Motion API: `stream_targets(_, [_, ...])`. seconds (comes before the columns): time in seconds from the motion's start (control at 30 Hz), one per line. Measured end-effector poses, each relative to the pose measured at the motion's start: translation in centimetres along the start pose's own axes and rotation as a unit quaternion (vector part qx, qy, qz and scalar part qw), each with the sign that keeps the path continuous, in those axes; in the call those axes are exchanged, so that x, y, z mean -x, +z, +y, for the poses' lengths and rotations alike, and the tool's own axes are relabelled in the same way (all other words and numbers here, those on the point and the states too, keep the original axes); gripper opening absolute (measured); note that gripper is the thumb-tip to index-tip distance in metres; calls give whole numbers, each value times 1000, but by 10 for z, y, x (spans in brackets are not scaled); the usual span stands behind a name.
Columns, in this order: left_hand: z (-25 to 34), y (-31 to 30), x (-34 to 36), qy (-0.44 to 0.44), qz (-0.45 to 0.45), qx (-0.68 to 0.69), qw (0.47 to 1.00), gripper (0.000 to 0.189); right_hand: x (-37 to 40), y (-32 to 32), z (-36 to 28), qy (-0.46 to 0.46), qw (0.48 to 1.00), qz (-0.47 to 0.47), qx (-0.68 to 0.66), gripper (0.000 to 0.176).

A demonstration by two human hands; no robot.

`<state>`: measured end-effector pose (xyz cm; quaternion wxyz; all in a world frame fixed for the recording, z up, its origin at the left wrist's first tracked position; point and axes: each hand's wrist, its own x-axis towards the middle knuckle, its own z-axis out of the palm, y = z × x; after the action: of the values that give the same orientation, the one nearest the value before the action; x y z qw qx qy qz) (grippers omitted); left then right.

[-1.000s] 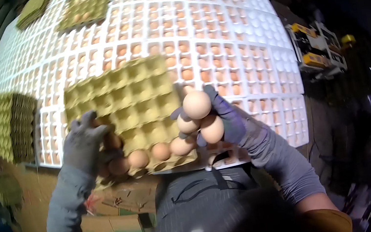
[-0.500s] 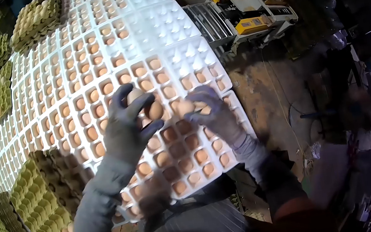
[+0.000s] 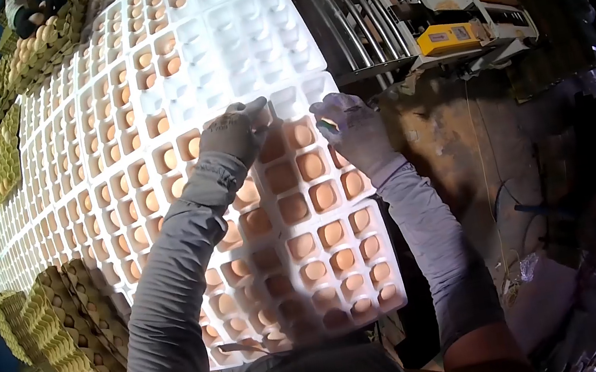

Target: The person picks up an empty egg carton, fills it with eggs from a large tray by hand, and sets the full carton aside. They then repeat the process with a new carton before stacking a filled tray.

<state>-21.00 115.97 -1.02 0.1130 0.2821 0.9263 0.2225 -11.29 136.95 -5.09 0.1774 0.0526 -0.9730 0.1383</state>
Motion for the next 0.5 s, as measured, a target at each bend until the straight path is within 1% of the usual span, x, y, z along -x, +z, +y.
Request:
stream_targets(0.03, [2, -2, -8, 9, -33, -41, 999, 42, -6, 0, 3, 22, 999, 20, -41, 27])
stream_targets(0.07, [0, 8, -17, 36, 46, -53, 997, 44, -12, 1, 5, 44, 995, 38, -83, 27])
stream_targets(0.1, [9, 8, -26, 49, 67, 16, 996, 46, -21, 12, 13, 23, 994, 67, -79, 30])
stream_targets(0.13, [21, 9, -37, 61, 89, 84, 991, 48, -30, 23, 18, 23, 994, 64, -81, 30])
stream_targets(0.2, [22, 48, -60, 78, 104, 261, 957, 53, -49, 38, 18, 44, 971, 121, -203, 33])
stream_targets(0.23, [14, 66, -70, 104, 147, 146, 973, 57, -48, 53, 25, 47, 962, 111, -246, 36])
stream_targets(0.27, [13, 73, -68, 96, 171, 47, 980, 57, -47, 51, 26, 45, 961, 112, -247, 36])
stream_targets(0.33, [13, 66, -55, 96, 236, 38, 966, 53, -36, 39, 23, 117, 927, 150, -323, 39])
stream_targets(0.37, [13, 57, -42, 92, 237, 35, 966, 53, -27, 31, 26, 143, 933, 148, -296, 39])
stream_targets(0.4, [13, 47, -21, 82, 222, 133, 963, 52, -17, 28, 28, 202, 915, 139, -321, 43])
stream_targets(0.43, [12, 39, 4, 70, 207, 226, 949, 51, -7, 29, 27, 272, 880, 105, -374, 45])
stream_targets(0.47, [9, 35, 34, 76, 218, 219, 948, 52, -1, 31, 25, 336, 837, 69, -426, 47])
stream_targets(0.5, [5, 34, 66, 68, 194, 238, 949, 53, 1, 30, 19, 327, 859, 18, -394, 47])
